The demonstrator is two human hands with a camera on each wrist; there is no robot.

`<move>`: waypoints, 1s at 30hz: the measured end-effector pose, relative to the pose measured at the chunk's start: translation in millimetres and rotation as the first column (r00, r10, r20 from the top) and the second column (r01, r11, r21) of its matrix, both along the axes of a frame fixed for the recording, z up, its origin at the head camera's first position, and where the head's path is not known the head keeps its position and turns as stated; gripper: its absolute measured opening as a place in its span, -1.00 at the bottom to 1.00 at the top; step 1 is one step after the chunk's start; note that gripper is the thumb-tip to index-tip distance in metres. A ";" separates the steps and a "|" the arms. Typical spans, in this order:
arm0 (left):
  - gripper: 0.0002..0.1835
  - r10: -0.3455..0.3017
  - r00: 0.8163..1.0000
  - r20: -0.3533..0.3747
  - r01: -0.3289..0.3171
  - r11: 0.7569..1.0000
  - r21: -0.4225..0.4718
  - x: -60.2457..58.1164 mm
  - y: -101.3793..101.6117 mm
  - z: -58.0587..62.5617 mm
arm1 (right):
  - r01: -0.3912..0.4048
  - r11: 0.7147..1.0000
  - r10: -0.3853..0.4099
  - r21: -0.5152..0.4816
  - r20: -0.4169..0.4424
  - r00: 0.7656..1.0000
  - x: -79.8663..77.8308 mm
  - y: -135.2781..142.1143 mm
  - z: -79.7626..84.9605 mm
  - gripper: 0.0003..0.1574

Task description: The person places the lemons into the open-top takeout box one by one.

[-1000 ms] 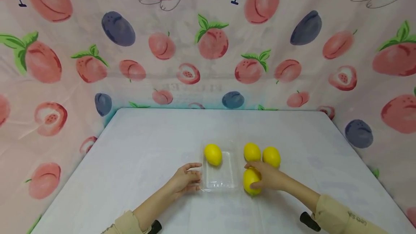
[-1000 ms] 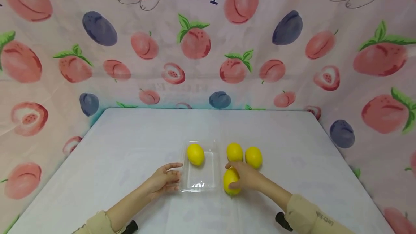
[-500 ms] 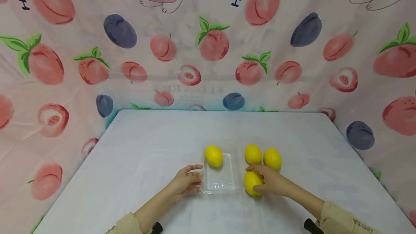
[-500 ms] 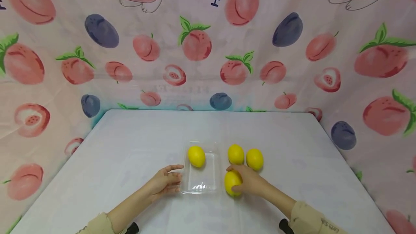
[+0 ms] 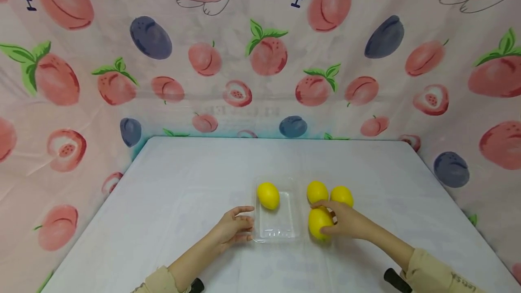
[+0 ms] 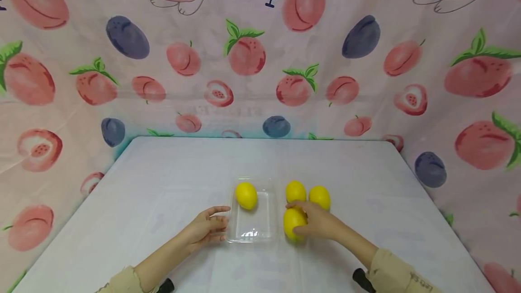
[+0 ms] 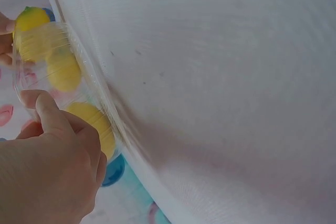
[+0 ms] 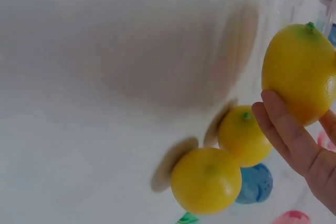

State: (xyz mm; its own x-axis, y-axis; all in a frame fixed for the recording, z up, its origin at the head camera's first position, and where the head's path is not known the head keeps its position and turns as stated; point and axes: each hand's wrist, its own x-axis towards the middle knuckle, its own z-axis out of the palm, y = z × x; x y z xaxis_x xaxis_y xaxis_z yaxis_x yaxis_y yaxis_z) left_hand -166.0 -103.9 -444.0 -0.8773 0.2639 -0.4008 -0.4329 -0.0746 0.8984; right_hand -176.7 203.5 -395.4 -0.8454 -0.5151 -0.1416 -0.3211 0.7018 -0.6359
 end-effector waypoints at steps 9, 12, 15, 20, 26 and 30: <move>-0.50 0.006 1.000 0.000 -0.006 1.000 0.009 1.0 -2.7 0.5 | -0.013 1.000 0.013 -0.014 -0.042 0.999 -13.5 -4.5 13.5 -0.37; -0.50 0.007 1.000 0.006 -0.007 1.000 0.006 1.7 -2.3 1.1 | -0.016 1.000 0.015 -0.013 -0.059 0.998 -18.4 -6.0 16.4 -0.37; -0.51 0.001 1.000 0.006 -0.001 1.000 0.000 2.4 -1.1 2.4 | -0.023 1.000 0.022 -0.011 -0.080 0.997 -23.1 -6.9 18.4 -0.39; -0.50 0.000 1.000 0.009 0.000 1.000 -0.004 2.2 0.5 3.9 | -0.039 0.999 0.037 -0.021 -0.075 0.996 -31.1 -11.1 20.6 -0.41; -0.50 0.001 1.000 0.006 -0.001 1.000 -0.009 1.1 0.5 4.1 | -0.050 0.998 0.048 -0.029 -0.068 0.997 -40.3 -22.2 24.4 -0.40; -0.50 0.002 1.000 0.005 -0.002 1.000 -0.016 0.3 0.9 3.2 | -0.071 0.997 0.069 -0.022 -0.077 0.995 -46.5 -28.8 24.8 -0.39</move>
State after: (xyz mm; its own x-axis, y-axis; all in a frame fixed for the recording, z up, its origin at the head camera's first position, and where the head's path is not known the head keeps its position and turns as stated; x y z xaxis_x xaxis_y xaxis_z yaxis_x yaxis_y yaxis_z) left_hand -165.6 -103.0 -440.8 -0.8758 0.2553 -0.4096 -0.4374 -0.0612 0.8972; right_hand -223.2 174.7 -370.6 -0.8148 -0.5760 -0.0653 -0.4169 0.6605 -0.6244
